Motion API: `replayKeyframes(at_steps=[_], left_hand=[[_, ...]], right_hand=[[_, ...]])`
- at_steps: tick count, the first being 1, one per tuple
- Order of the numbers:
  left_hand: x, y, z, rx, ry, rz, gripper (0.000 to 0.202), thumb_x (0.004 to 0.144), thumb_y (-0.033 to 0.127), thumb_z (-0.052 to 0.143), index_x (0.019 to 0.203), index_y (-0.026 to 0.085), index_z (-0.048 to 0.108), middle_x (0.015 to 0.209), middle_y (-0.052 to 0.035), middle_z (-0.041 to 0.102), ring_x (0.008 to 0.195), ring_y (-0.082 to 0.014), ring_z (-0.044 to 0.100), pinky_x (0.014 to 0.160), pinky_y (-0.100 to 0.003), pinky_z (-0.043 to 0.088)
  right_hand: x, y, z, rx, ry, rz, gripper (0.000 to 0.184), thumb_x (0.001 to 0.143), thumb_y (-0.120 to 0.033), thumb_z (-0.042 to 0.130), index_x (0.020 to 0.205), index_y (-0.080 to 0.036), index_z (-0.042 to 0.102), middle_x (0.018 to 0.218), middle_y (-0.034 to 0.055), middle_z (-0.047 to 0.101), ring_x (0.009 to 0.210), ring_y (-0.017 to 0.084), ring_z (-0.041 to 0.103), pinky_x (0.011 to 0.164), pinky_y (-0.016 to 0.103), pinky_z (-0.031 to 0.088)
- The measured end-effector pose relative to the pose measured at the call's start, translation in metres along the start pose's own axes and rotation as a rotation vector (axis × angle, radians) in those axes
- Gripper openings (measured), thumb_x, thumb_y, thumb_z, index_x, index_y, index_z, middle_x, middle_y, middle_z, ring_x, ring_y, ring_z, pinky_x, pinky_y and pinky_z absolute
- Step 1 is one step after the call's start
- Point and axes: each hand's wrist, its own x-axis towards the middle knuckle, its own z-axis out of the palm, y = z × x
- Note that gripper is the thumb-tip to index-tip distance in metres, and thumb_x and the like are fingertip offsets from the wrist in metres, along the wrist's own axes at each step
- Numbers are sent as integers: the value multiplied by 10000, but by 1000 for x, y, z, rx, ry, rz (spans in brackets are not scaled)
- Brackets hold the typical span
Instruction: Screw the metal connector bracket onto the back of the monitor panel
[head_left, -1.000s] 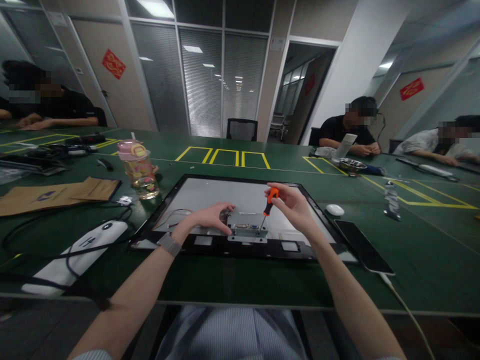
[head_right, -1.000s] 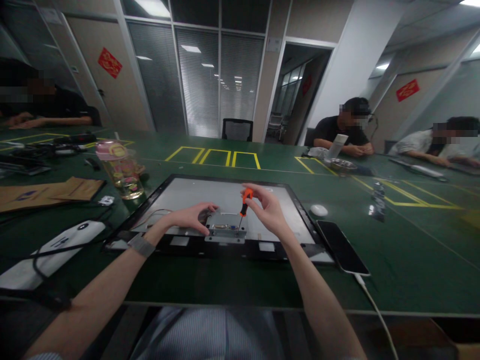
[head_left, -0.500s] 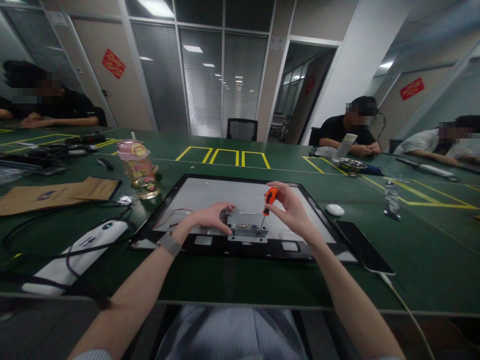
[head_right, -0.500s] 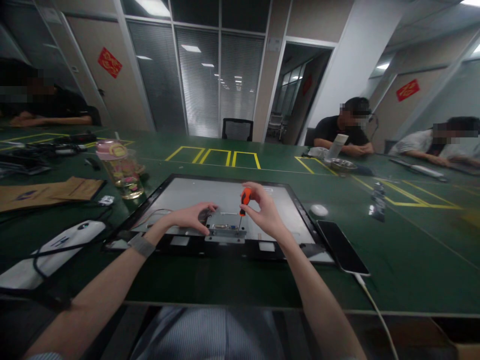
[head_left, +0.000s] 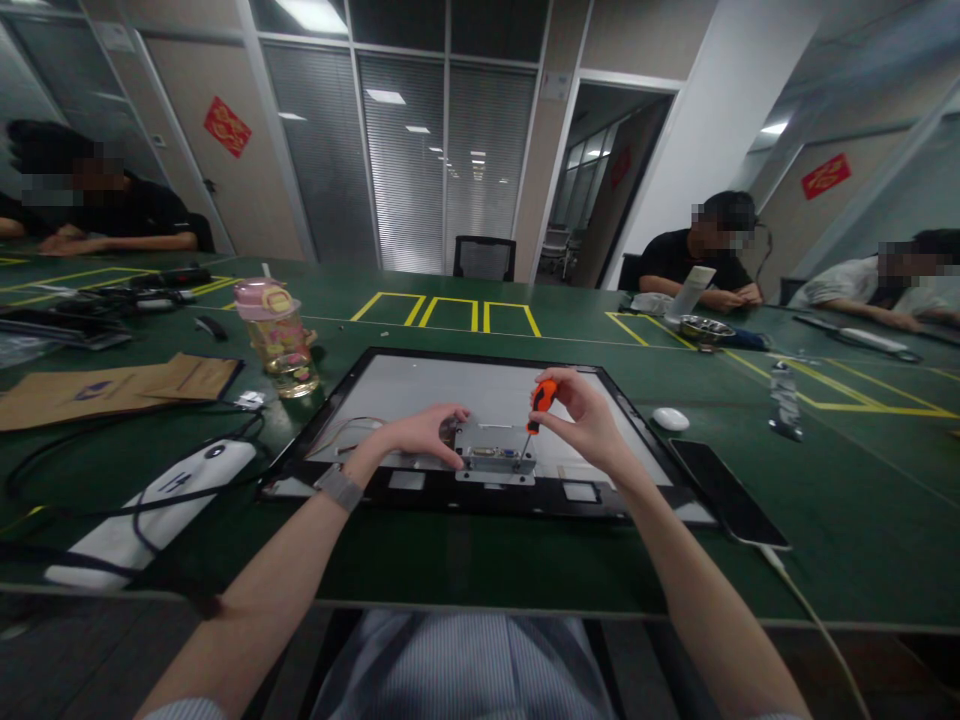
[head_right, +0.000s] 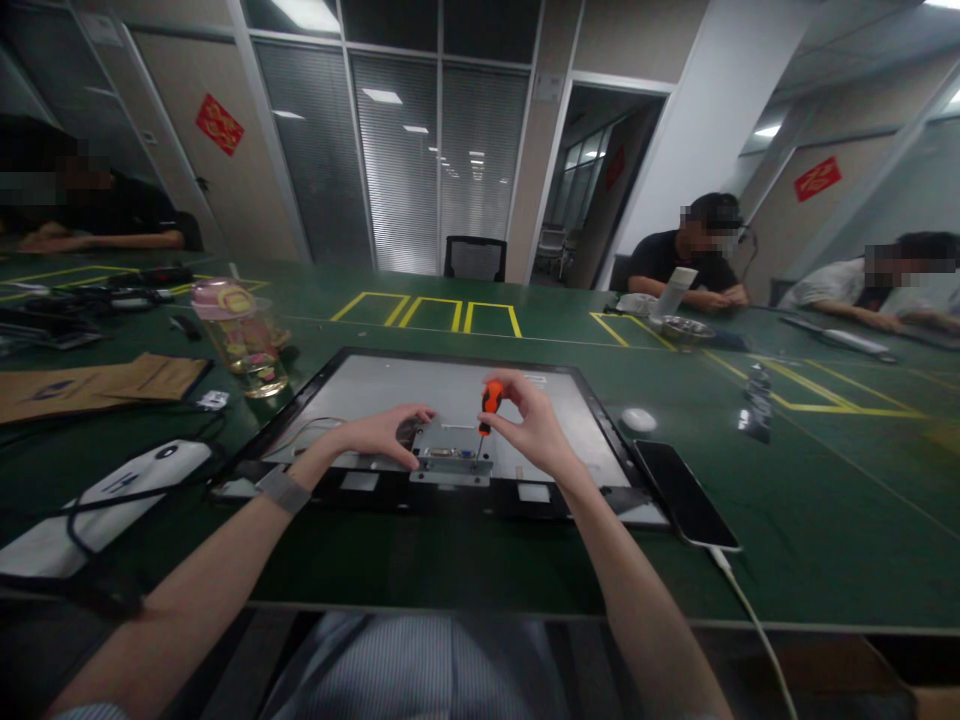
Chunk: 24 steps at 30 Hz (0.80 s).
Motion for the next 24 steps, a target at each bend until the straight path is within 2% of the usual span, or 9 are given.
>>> replayKeyframes(at_steps=[7, 9, 14, 16, 20, 24], left_hand=[[0, 4, 0, 6, -1, -28, 769, 511, 498, 814, 1155, 231, 490, 1381, -91, 407, 1265, -308, 388, 1053, -447, 311], [-1, 5, 0, -1, 6, -25, 755, 509, 484, 819, 1143, 231, 498, 1375, -88, 417, 1262, -308, 390, 1055, -448, 308], [-1, 7, 1, -1, 20, -12, 720, 510, 420, 830, 1119, 213, 504, 1366, -98, 433, 1262, -301, 396, 1060, -430, 308], [0, 7, 1, -2, 16, -13, 718, 516, 413, 828, 1122, 211, 499, 1371, -103, 427, 1258, -298, 403, 1056, -427, 314], [0, 5, 1, -8, 21, -6, 726, 510, 443, 827, 1119, 218, 502, 1368, -97, 434, 1260, -302, 404, 1050, -430, 318], [0, 2, 1, -30, 6, 1, 741, 513, 472, 821, 1134, 231, 495, 1380, -87, 424, 1264, -299, 402, 1045, -428, 320]], right_hand=[[0, -9, 0, 263, -229, 91, 341, 847, -233, 586, 1171, -266, 488, 986, 50, 595, 906, 181, 604, 789, 374, 520], [0, -9, 0, 249, -204, 77, 308, 837, -231, 601, 1133, -266, 522, 996, 48, 590, 927, 180, 592, 801, 363, 510], [1, -1, -3, 144, 36, 44, 74, 828, -267, 614, 881, -242, 658, 885, 23, 587, 831, 154, 579, 729, 305, 501], [1, 1, -4, 166, 43, 57, 121, 837, -278, 602, 934, -254, 669, 901, 27, 621, 827, 159, 600, 745, 322, 508], [1, 2, -1, 235, -12, 81, 233, 891, -305, 517, 1093, -266, 627, 982, 51, 666, 951, 194, 617, 877, 401, 485], [1, 2, 0, 201, 2, 50, 167, 867, -302, 556, 994, -272, 661, 1012, 44, 637, 976, 190, 593, 857, 372, 488]])
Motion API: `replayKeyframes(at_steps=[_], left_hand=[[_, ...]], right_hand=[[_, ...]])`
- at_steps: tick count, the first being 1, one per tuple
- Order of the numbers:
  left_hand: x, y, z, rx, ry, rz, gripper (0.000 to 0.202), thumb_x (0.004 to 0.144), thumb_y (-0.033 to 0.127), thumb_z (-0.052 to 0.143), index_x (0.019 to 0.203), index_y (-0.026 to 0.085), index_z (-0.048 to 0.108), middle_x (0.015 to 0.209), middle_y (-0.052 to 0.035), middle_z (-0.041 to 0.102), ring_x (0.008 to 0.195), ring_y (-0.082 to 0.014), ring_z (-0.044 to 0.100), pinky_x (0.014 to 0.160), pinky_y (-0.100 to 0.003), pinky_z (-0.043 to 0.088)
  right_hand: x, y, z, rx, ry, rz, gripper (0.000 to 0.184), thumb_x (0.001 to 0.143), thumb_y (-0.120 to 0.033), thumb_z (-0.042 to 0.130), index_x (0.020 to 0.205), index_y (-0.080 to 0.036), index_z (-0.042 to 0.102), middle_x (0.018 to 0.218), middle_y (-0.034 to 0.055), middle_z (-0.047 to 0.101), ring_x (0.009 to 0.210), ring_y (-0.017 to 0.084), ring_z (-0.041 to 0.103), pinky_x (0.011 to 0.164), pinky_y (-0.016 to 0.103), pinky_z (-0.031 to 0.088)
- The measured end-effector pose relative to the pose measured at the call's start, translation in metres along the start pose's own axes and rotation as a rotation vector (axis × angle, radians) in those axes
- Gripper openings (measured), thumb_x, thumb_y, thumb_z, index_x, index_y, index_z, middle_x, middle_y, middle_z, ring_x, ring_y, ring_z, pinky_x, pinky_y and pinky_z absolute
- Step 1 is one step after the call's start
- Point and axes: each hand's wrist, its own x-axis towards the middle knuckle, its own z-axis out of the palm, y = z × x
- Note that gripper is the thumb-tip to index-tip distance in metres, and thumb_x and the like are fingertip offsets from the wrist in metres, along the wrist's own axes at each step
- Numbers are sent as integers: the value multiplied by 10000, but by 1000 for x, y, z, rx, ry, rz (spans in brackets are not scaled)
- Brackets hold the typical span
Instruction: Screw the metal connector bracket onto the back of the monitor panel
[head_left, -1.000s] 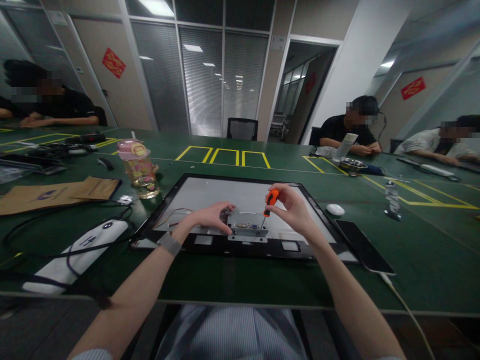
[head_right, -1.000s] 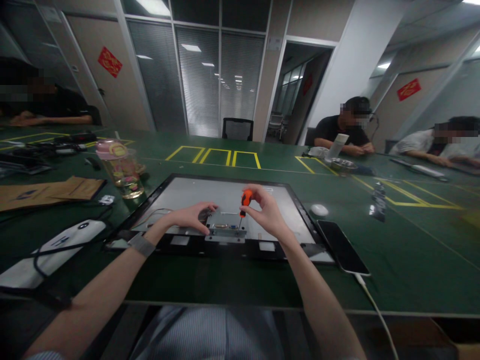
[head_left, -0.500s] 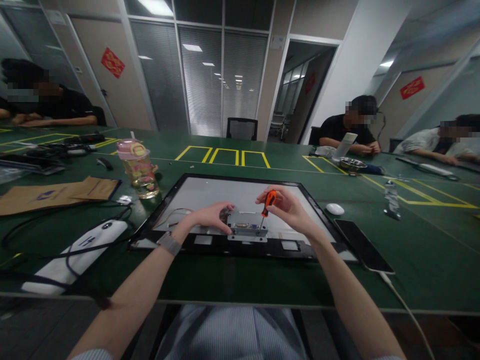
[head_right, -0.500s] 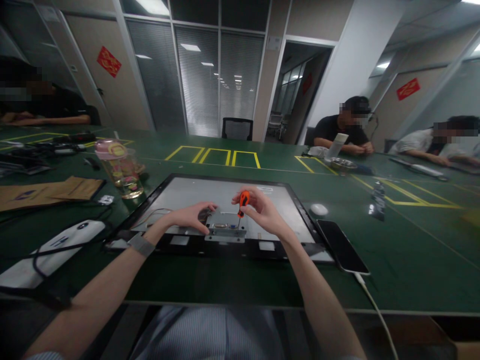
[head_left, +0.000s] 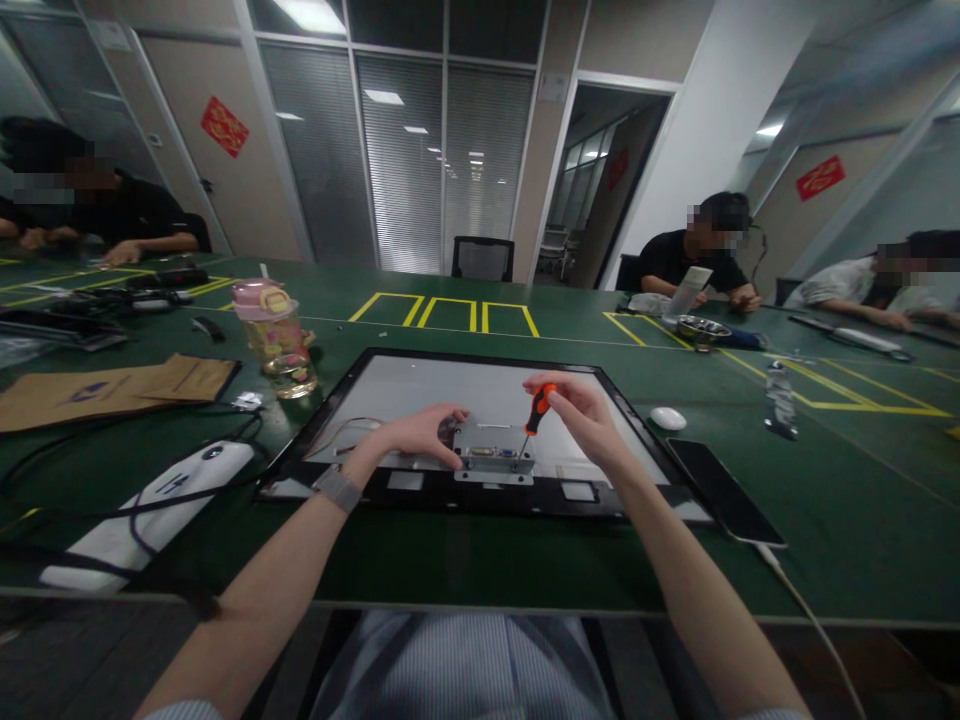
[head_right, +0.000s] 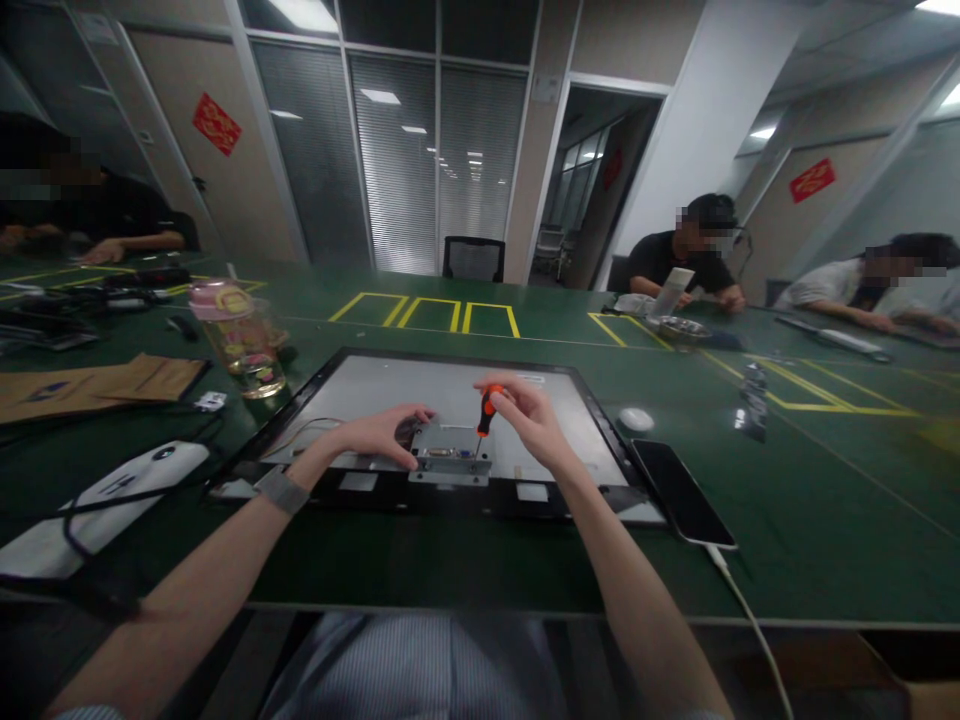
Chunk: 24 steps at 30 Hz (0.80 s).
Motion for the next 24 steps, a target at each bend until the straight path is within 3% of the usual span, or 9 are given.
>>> replayKeyframes(at_steps=[4, 9, 14, 18, 24], left_hand=[[0, 0, -1, 22, 1, -9, 751, 520, 484, 815, 1149, 235, 489, 1375, -86, 422, 1261, -304, 402, 1043, -431, 320], [-1, 1, -1, 50, -7, -29, 763, 525, 496, 808, 1161, 226, 485, 1371, -95, 418, 1256, -309, 398, 1039, -439, 325], [1, -4, 1, 18, 5, -5, 754, 514, 489, 816, 1146, 231, 498, 1370, -86, 423, 1256, -303, 406, 1037, -434, 330], [2, -3, 1, 22, 13, 17, 728, 514, 460, 823, 1126, 227, 504, 1372, -87, 434, 1270, -296, 400, 1057, -427, 309], [0, 3, 0, 37, 9, -6, 736, 513, 447, 824, 1132, 214, 501, 1383, -99, 424, 1274, -299, 395, 1060, -434, 309]], right_hand=[[0, 1, -2, -38, 66, -19, 114, 820, -268, 623, 920, -268, 677, 930, 27, 613, 879, 165, 597, 752, 314, 512], [0, 1, -2, -40, 68, 19, 246, 876, -286, 542, 1111, -272, 613, 1025, 48, 655, 963, 186, 619, 880, 383, 491], [0, -1, 3, -79, 21, -31, 159, 819, -277, 615, 974, -254, 644, 975, 40, 616, 910, 177, 587, 822, 362, 500], [0, 2, 5, -142, 92, -72, 195, 755, -234, 683, 942, -258, 634, 874, 11, 561, 790, 151, 559, 773, 345, 504], [-1, 5, 4, -311, 204, -101, 231, 754, -226, 690, 975, -240, 624, 925, 34, 575, 862, 179, 575, 865, 400, 480]])
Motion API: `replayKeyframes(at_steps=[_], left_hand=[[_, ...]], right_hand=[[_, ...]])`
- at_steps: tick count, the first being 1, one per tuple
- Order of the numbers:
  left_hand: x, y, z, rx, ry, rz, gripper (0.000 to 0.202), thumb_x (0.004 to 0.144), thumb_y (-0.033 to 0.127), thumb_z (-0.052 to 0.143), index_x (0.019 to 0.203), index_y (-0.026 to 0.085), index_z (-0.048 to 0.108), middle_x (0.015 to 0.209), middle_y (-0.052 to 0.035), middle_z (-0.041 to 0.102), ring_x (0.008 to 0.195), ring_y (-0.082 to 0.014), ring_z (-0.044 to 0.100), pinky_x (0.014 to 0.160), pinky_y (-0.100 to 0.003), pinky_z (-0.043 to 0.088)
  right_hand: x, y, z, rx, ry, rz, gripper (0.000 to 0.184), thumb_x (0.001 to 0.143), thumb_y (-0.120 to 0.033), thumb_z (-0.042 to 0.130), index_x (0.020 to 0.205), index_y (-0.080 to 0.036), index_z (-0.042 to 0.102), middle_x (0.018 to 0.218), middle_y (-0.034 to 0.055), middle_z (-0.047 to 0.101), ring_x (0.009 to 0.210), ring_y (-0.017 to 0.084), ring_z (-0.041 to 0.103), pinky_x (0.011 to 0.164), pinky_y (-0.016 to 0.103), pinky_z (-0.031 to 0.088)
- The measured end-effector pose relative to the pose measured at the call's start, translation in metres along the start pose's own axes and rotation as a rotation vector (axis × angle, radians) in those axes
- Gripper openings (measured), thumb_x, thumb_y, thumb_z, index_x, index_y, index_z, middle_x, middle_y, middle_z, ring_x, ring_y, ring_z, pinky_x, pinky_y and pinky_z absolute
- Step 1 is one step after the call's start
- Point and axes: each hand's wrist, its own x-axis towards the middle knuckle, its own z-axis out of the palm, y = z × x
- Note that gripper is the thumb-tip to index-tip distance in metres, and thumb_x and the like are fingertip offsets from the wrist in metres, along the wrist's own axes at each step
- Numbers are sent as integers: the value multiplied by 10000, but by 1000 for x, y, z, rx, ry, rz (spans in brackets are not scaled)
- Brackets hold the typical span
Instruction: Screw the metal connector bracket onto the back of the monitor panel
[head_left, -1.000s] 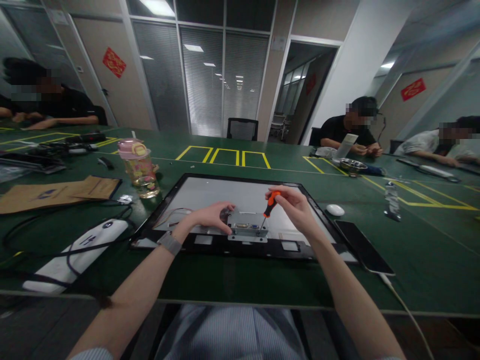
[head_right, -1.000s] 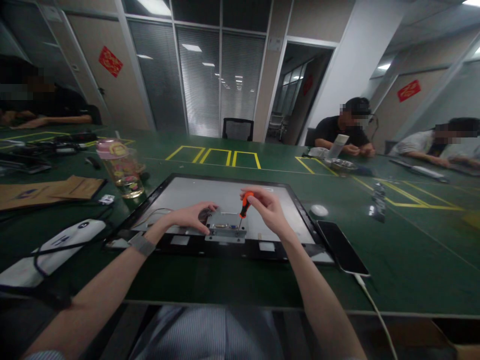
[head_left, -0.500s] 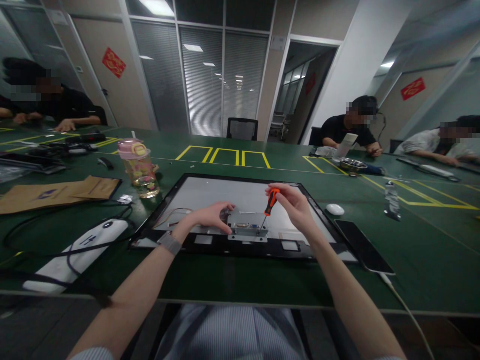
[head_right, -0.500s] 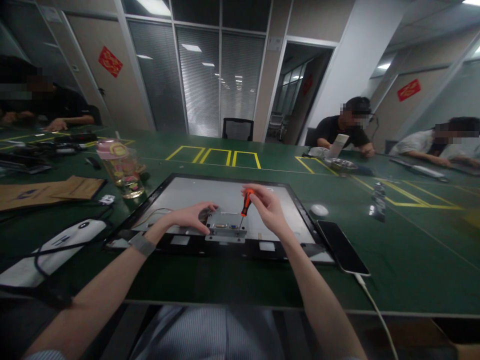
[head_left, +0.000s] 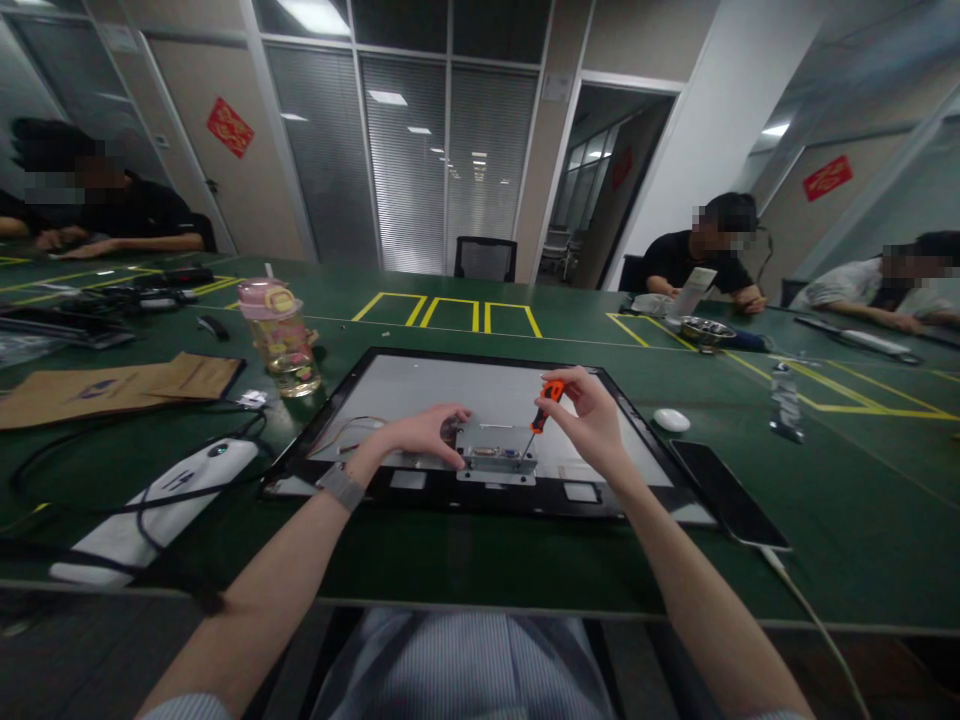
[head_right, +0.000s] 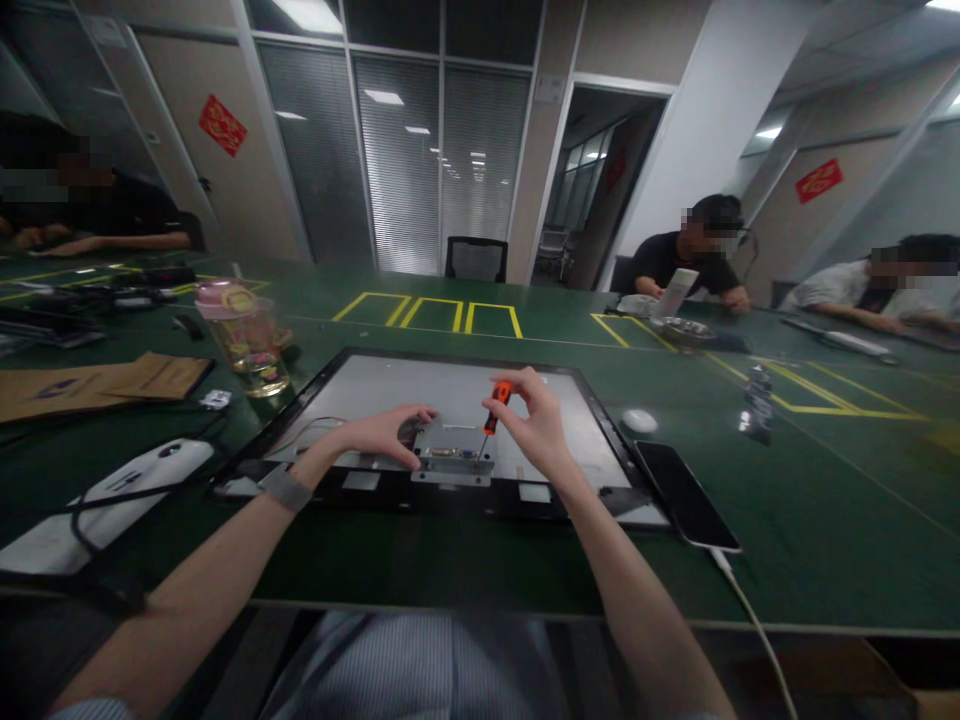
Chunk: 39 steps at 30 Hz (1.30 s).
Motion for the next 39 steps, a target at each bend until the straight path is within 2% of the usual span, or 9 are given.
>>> replayKeyframes(at_steps=[5, 10, 13, 16, 21, 26, 28, 32, 39], left_hand=[[0, 1, -1, 4, -2, -4, 750, 513, 456, 822, 1146, 215, 497, 1372, -99, 430, 1267, -299, 399, 1055, -437, 314], [0, 0, -2, 13, -14, -24, 774, 513, 500, 810, 1157, 214, 489, 1375, -103, 419, 1265, -308, 396, 1050, -445, 315], [1, -3, -1, 4, -15, -15, 774, 517, 512, 806, 1161, 223, 488, 1382, -97, 410, 1271, -311, 389, 1050, -447, 312], [0, -4, -1, -20, -21, 3, 768, 527, 514, 801, 1171, 239, 487, 1383, -85, 409, 1268, -308, 395, 1046, -441, 317], [-1, 0, 0, 1, -3, -36, 773, 518, 485, 812, 1173, 226, 495, 1370, -91, 423, 1258, -311, 401, 1040, -432, 326], [0, -1, 1, 14, 7, -11, 767, 512, 453, 821, 1166, 221, 496, 1349, -94, 443, 1244, -303, 415, 1040, -420, 326], [1, -1, 1, 14, 7, -11, 763, 517, 452, 818, 1166, 218, 494, 1350, -95, 441, 1241, -300, 417, 1038, -421, 328], [0, 0, 0, 11, -6, -23, 753, 521, 469, 812, 1155, 219, 492, 1366, -90, 427, 1249, -304, 408, 1037, -433, 329], [-1, 0, -1, 12, -2, -9, 744, 519, 485, 812, 1140, 222, 498, 1354, -97, 438, 1243, -303, 416, 1042, -432, 325]], right_hand=[[2, -4, -4, 109, -118, 30, 242, 780, -236, 663, 1020, -246, 633, 928, 36, 605, 887, 180, 600, 875, 393, 493], [2, -10, -4, 284, -290, 111, 362, 871, -289, 544, 1232, -277, 523, 1171, 80, 597, 1007, 200, 599, 883, 411, 508], [1, -10, -2, 256, -241, 82, 274, 820, -270, 618, 1094, -272, 616, 1104, 65, 604, 997, 201, 587, 883, 402, 499], [0, -6, 1, 197, -129, 57, 219, 775, -240, 664, 992, -269, 659, 939, 34, 590, 873, 173, 587, 831, 379, 508], [-3, 0, 5, 44, 23, 21, 404, 797, -205, 622, 1192, -258, 558, 915, 31, 615, 882, 179, 603, 920, 426, 459], [-6, -8, 3, -95, -27, -121, 286, 840, -174, 522, 1110, -240, 589, 1000, 64, 656, 921, 212, 611, 872, 421, 460], [-5, -12, 2, -155, -47, -165, 247, 843, -186, 524, 1071, -241, 601, 957, 58, 655, 917, 217, 598, 862, 415, 450], [-1, -13, 3, -241, 24, -106, 171, 804, -250, 619, 974, -238, 629, 805, 28, 588, 759, 188, 557, 759, 367, 461], [-4, -3, 3, -14, -33, -8, 317, 848, -217, 518, 1162, -248, 550, 876, 32, 612, 805, 178, 591, 808, 377, 471]])
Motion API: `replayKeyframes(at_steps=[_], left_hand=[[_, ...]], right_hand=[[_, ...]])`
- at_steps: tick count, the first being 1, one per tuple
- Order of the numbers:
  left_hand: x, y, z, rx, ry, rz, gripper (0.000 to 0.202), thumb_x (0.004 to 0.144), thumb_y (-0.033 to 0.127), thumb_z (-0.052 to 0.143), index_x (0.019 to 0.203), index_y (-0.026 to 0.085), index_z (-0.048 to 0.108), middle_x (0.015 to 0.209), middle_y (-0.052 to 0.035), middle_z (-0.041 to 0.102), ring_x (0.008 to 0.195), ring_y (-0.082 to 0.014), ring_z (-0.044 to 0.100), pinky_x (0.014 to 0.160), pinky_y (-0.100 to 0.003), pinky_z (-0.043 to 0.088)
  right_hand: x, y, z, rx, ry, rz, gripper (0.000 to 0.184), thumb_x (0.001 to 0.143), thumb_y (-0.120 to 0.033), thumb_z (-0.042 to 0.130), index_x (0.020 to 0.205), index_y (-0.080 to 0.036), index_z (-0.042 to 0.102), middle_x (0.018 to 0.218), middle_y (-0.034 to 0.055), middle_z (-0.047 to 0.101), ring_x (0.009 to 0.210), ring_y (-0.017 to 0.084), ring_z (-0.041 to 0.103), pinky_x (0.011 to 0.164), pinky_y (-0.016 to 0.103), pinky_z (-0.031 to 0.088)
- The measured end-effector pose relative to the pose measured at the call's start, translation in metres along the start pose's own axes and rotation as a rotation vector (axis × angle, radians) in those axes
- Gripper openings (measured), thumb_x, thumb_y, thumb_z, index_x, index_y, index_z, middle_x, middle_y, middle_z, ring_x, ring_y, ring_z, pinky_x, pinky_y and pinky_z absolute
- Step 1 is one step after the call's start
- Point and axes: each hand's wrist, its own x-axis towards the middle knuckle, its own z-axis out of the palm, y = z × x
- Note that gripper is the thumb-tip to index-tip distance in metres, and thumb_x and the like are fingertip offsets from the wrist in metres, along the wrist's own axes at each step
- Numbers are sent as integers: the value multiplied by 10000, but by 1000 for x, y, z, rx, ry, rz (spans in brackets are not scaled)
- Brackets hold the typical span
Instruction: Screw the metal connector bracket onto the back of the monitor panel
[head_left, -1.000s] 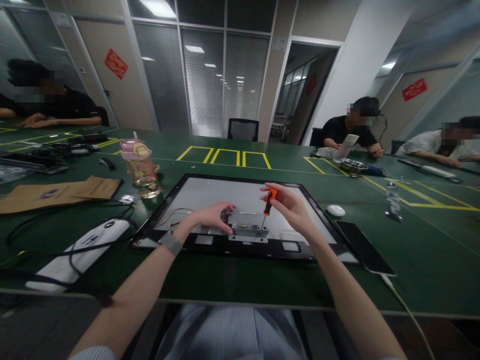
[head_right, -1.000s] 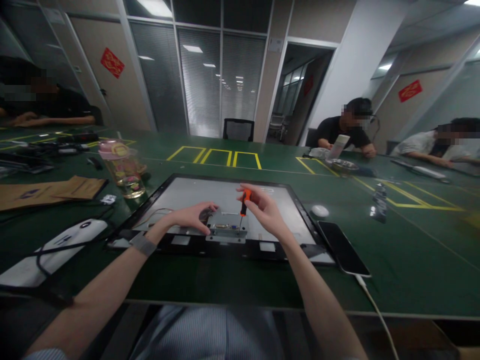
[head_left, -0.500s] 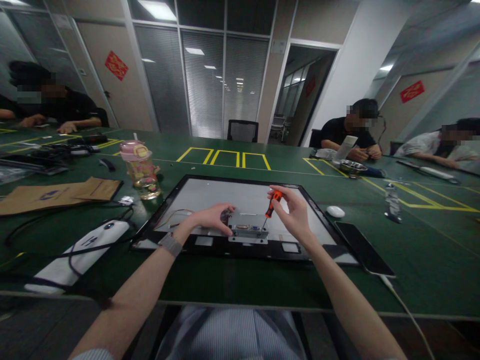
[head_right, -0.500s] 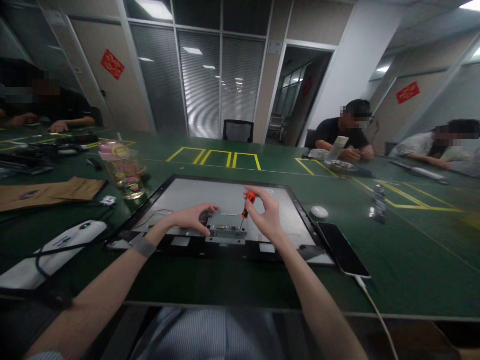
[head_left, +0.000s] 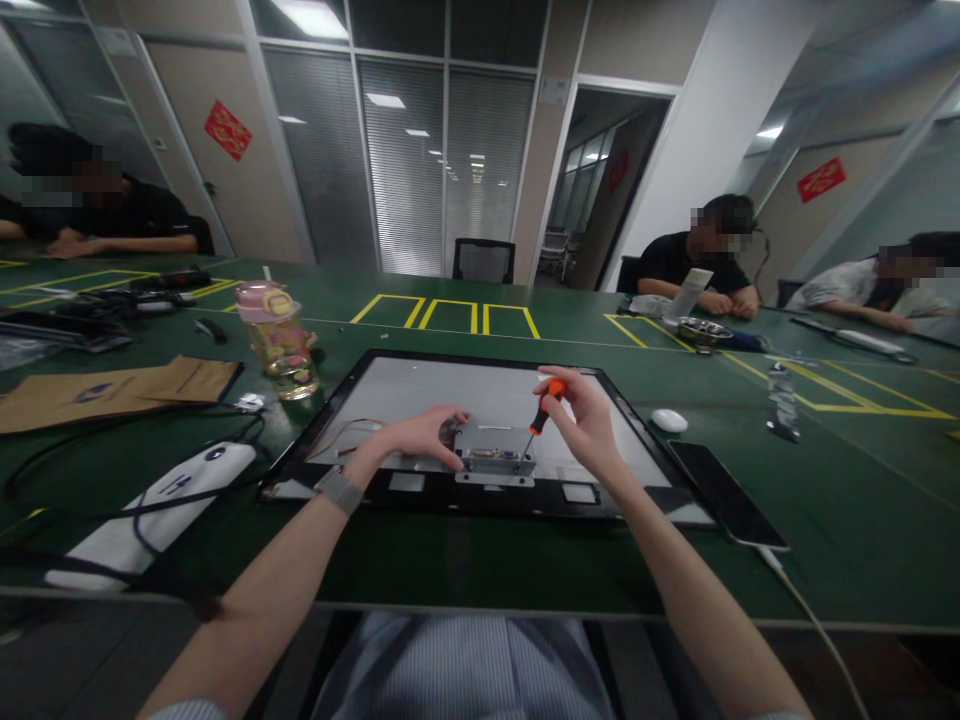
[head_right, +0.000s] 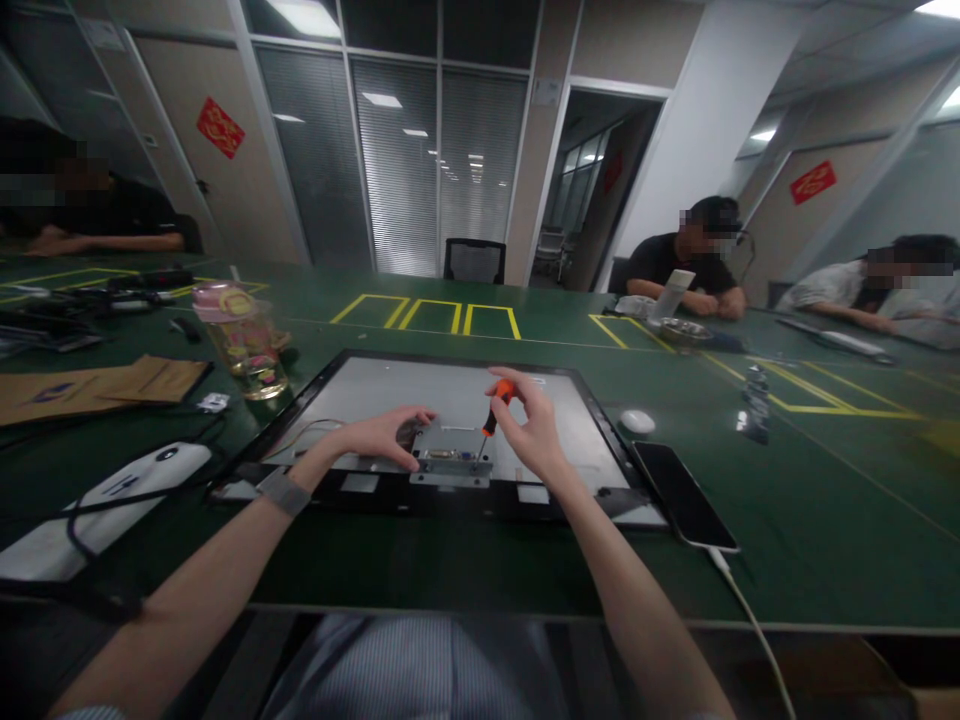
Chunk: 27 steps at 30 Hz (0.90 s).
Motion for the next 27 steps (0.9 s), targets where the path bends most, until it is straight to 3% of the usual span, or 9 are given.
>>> replayKeyframes(at_steps=[3, 6, 10, 14, 18, 23, 27], left_hand=[[1, -3, 0, -17, -6, 19, 742, 520, 497, 809, 1138, 229, 500, 1365, -90, 430, 1256, -302, 407, 1046, -434, 320], [1, -3, 0, -19, -11, 9, 748, 517, 502, 809, 1141, 229, 498, 1370, -91, 426, 1260, -307, 404, 1047, -440, 318], [1, -2, -1, -10, -19, -10, 765, 520, 498, 809, 1159, 232, 483, 1382, -92, 411, 1267, -309, 395, 1049, -445, 318], [1, -1, 0, -15, -14, -16, 742, 528, 459, 814, 1150, 226, 482, 1389, -95, 402, 1272, -302, 388, 1060, -447, 307], [2, -3, 1, -33, -2, 11, 719, 518, 443, 822, 1124, 226, 501, 1367, -93, 426, 1264, -301, 399, 1064, -452, 297], [3, -7, 1, -31, -8, 19, 745, 517, 487, 814, 1140, 237, 492, 1378, -88, 421, 1273, -303, 391, 1057, -451, 301], [2, -5, 0, -28, -2, 14, 737, 512, 484, 816, 1129, 236, 500, 1368, -85, 435, 1265, -301, 400, 1053, -442, 305]], right_hand=[[-1, -2, -1, 20, -52, -32, 248, 863, -225, 487, 1090, -247, 587, 868, 34, 611, 808, 185, 588, 793, 385, 470], [1, -6, -1, -99, -42, -70, 215, 831, -252, 568, 1041, -256, 617, 848, 29, 579, 816, 193, 559, 798, 381, 453], [3, -9, 1, -195, 5, -74, 292, 809, -251, 612, 1100, -267, 599, 812, 18, 559, 785, 187, 538, 785, 367, 448], [0, -8, 1, -126, 23, -72, 345, 828, -209, 557, 1170, -257, 549, 834, 20, 581, 766, 174, 557, 807, 369, 452], [-1, -6, -2, -56, -52, -78, 303, 865, -213, 464, 1144, -259, 571, 863, 30, 617, 779, 183, 574, 771, 370, 460], [2, -8, -2, -40, -35, -30, 287, 849, -269, 552, 1127, -285, 621, 859, 27, 570, 812, 185, 539, 783, 371, 457], [5, -7, -4, 131, -80, 75, 342, 838, -285, 576, 1179, -265, 572, 835, 21, 561, 770, 162, 540, 722, 326, 477]])
